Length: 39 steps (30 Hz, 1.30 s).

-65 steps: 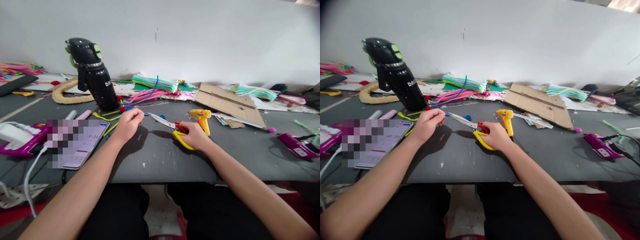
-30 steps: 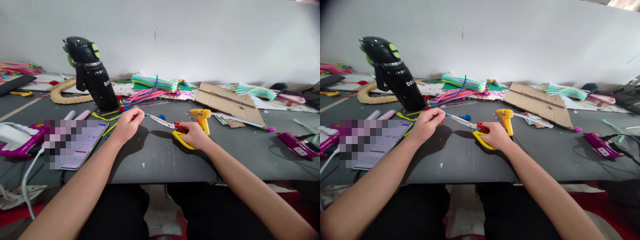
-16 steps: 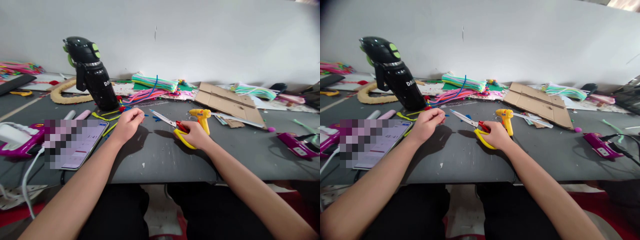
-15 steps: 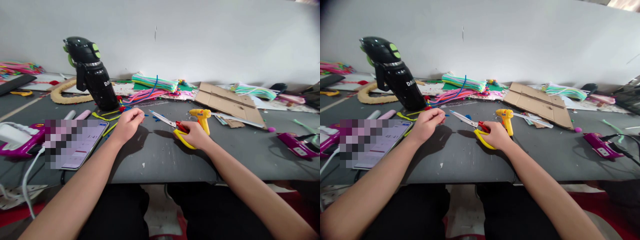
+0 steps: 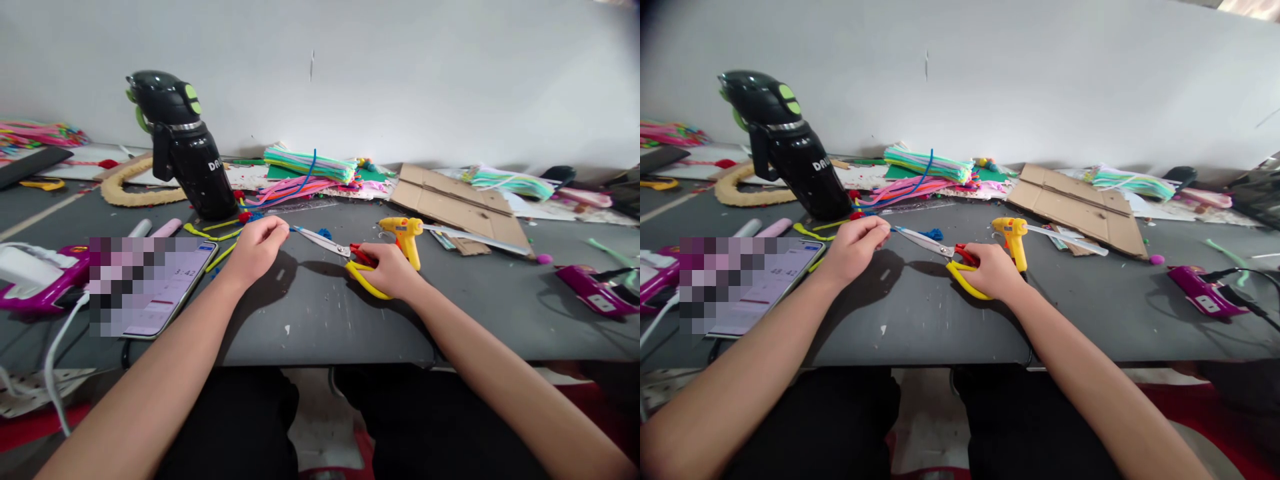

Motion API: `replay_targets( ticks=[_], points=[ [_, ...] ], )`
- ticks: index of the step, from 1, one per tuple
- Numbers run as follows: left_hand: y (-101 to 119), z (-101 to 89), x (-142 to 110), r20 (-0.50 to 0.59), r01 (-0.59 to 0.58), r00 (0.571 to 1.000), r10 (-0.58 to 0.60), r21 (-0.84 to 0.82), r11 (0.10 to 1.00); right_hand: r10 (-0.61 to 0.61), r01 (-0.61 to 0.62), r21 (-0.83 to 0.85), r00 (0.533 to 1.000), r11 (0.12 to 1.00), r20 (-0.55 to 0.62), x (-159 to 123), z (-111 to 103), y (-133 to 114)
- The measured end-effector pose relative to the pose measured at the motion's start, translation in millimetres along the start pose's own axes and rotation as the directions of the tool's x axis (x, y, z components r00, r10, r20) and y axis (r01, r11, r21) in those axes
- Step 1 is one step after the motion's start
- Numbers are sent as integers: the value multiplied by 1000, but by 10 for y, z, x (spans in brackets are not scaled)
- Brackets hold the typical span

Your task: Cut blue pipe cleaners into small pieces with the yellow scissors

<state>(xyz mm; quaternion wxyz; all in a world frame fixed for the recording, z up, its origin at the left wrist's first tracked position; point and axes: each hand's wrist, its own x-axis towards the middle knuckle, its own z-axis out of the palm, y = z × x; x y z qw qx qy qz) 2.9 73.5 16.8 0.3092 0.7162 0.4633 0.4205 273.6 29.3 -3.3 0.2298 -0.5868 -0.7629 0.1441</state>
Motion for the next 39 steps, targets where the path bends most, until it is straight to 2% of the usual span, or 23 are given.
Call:
replay_targets(
  ticks=[13,24,32,39],
  points=[
    [1,20,-3,9,15,1000,-15,9,1000,-8,8,-8,1000,1000,12,8,0,11],
    [-11,21,10,17,21,1000,-20,-46,999,-33,33,3,999,999,7,21,5,28],
    [-6,13,21,10,34,999,-33,-85,996,20,-20,22,999,1000,-34,5,11,16],
    [4,21,9,5,28,1000,-28,-52,998,-11,11,14,1000,1000,-3,-2,17,30]
  ],
)
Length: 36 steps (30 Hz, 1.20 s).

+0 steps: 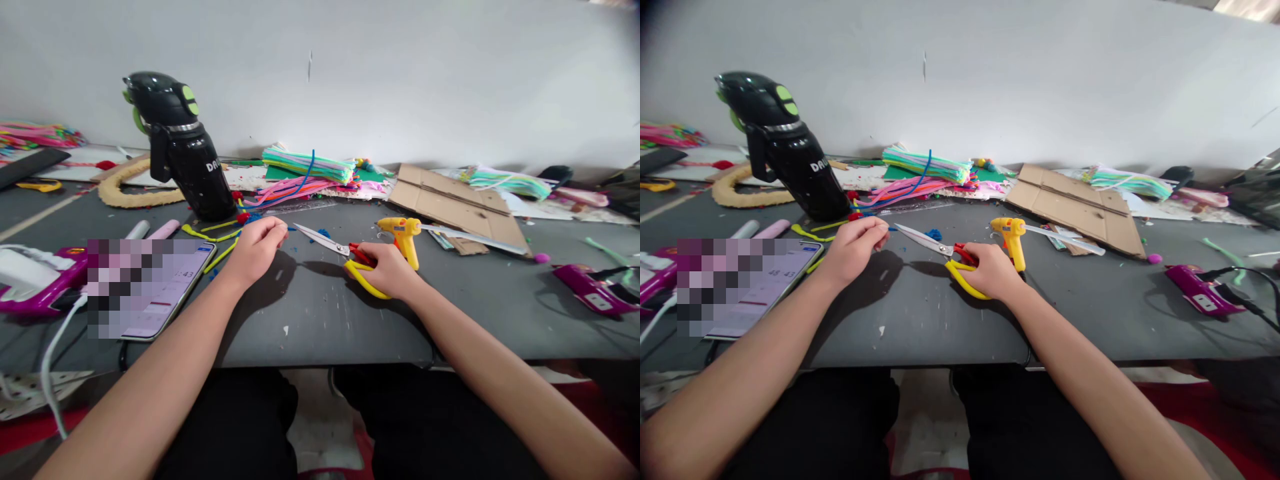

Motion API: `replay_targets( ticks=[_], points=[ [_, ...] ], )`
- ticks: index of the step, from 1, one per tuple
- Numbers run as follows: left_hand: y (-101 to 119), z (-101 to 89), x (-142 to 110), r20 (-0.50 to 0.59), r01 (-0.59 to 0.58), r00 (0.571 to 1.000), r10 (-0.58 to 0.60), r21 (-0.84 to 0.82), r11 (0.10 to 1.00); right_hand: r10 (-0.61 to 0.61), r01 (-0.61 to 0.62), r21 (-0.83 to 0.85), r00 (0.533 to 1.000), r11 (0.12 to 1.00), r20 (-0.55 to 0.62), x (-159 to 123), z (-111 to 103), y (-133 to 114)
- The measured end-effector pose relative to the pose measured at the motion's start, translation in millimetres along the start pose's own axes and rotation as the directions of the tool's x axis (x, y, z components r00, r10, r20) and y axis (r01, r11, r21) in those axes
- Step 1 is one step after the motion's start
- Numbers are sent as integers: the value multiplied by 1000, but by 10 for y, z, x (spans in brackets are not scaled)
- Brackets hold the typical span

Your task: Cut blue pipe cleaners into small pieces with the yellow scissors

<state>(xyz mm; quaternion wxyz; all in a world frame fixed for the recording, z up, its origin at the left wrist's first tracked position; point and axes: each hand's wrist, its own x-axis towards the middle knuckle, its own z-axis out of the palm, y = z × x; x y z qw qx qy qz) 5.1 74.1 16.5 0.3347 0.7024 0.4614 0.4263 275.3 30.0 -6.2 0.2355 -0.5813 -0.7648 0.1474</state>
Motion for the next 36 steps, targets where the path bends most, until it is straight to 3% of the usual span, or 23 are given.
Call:
replay_targets(
  ticks=[36],
  points=[
    [-52,16,24,25,-1,1000,2,-55,998,-13,13,0,1000,1000,8,11,-27,-38]
  ],
)
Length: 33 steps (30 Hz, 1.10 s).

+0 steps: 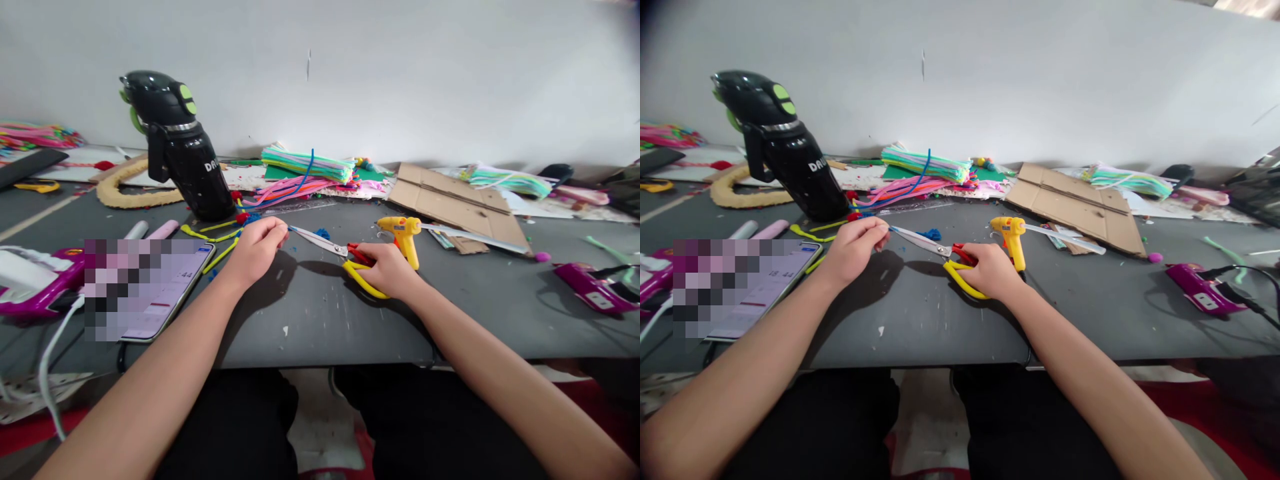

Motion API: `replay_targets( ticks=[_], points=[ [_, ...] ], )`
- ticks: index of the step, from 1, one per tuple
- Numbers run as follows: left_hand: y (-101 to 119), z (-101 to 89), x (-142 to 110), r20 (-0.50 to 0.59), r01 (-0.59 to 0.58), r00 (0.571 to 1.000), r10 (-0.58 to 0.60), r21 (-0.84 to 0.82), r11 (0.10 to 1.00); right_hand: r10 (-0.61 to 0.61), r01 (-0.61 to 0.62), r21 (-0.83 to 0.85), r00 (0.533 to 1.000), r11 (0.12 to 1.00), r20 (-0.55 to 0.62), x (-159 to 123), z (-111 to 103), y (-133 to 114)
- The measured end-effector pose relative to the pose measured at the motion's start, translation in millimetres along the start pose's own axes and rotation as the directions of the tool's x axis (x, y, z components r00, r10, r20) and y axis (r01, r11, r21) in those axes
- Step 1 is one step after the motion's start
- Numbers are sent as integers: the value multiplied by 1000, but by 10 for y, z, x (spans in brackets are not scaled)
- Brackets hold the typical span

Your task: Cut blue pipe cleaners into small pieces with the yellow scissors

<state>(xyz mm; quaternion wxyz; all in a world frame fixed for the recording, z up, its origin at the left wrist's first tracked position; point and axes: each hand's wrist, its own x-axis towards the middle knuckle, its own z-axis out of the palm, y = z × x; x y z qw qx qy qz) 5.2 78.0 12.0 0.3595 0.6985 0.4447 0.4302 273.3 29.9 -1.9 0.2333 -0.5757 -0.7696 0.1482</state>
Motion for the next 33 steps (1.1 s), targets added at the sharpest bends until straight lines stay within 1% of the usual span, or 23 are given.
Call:
replay_targets(
  ticks=[5,14,23,26,29,31,33],
  points=[
    [-6,-3,-5,-5,-9,1000,9,16,1000,-5,5,-4,1000,1000,-13,-5,9,3],
    [5,-14,-11,-13,-9,1000,10,51,999,3,-4,-67,1000,998,-18,-27,0,-56],
    [56,-19,-22,-29,-8,1000,11,87,996,26,-25,-136,1000,990,11,-24,-6,-72],
    [63,-26,-18,-39,-6,999,10,85,996,19,-21,-94,1000,995,-25,-24,5,-53],
    [55,-25,-12,-53,5,999,-2,56,998,51,-52,-19,996,998,-72,-25,19,-26],
    [45,-22,-8,-59,11,998,-9,39,999,57,-58,-3,995,998,-77,-27,27,-15],
    [36,-17,-5,-63,16,998,-15,28,999,32,-33,-15,997,999,-65,-32,34,-10]
  ],
)
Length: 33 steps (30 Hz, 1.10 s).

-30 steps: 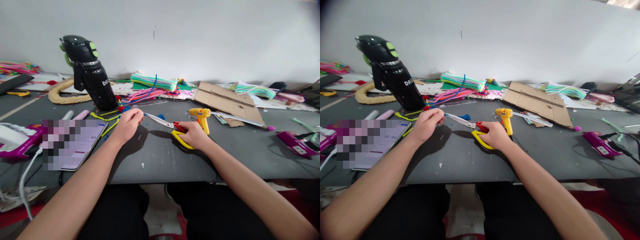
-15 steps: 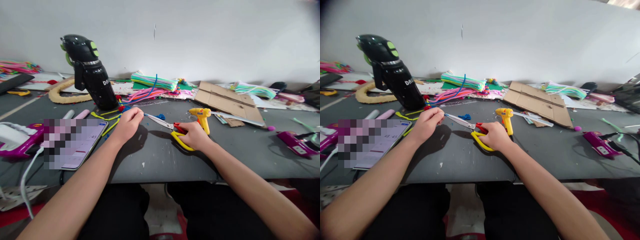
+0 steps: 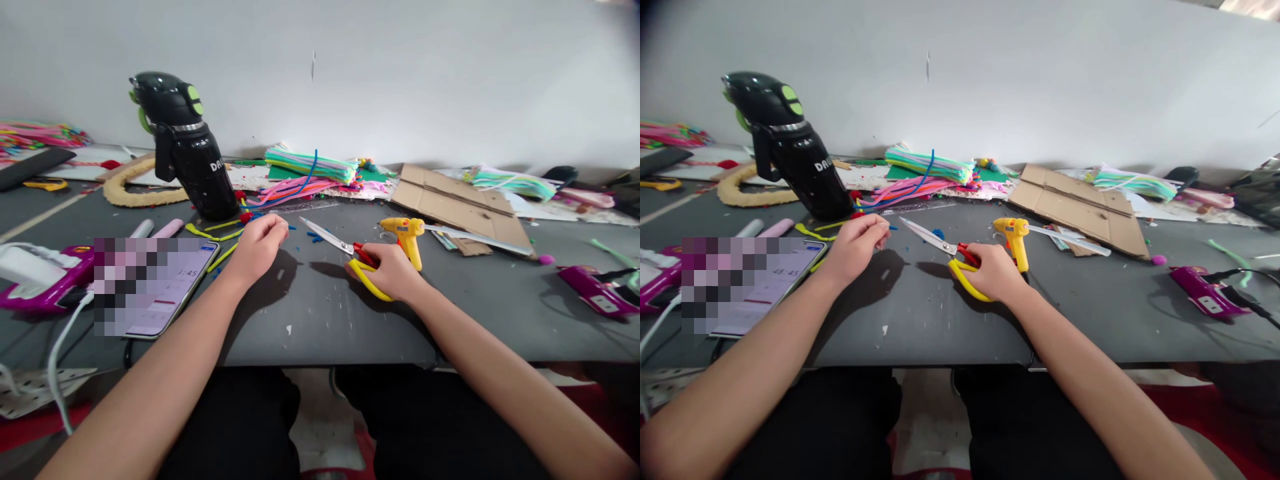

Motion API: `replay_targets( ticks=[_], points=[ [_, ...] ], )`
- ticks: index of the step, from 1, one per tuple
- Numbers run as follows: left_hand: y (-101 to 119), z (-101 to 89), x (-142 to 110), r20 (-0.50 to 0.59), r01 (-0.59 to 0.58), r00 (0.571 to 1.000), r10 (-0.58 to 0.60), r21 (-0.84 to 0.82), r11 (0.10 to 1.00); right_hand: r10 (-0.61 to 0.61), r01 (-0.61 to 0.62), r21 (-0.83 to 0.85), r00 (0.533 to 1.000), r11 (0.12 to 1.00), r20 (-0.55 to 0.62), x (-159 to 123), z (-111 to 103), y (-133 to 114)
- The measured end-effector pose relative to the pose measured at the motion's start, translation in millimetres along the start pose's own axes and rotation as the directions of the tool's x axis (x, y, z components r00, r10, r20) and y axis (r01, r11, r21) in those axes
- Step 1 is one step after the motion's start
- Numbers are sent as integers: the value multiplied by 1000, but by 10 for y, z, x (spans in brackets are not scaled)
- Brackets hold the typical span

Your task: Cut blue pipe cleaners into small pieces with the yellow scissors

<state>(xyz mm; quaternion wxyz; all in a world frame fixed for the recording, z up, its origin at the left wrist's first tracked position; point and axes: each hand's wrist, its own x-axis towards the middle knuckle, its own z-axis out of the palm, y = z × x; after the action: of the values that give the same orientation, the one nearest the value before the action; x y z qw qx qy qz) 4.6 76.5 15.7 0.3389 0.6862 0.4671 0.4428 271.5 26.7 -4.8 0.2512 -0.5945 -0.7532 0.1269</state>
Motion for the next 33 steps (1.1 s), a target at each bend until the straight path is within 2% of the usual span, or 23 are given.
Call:
replay_targets(
  ticks=[7,19,33],
  points=[
    [0,14,6,-4,8,1000,-8,9,1000,-28,29,-30,999,999,29,-11,4,-2],
    [4,-7,-21,6,-54,999,54,32,998,-18,19,-9,998,1000,53,8,-24,-14],
    [-31,-20,-25,-16,-138,989,145,213,967,-14,15,-17,997,1000,82,12,-67,-31]
  ],
)
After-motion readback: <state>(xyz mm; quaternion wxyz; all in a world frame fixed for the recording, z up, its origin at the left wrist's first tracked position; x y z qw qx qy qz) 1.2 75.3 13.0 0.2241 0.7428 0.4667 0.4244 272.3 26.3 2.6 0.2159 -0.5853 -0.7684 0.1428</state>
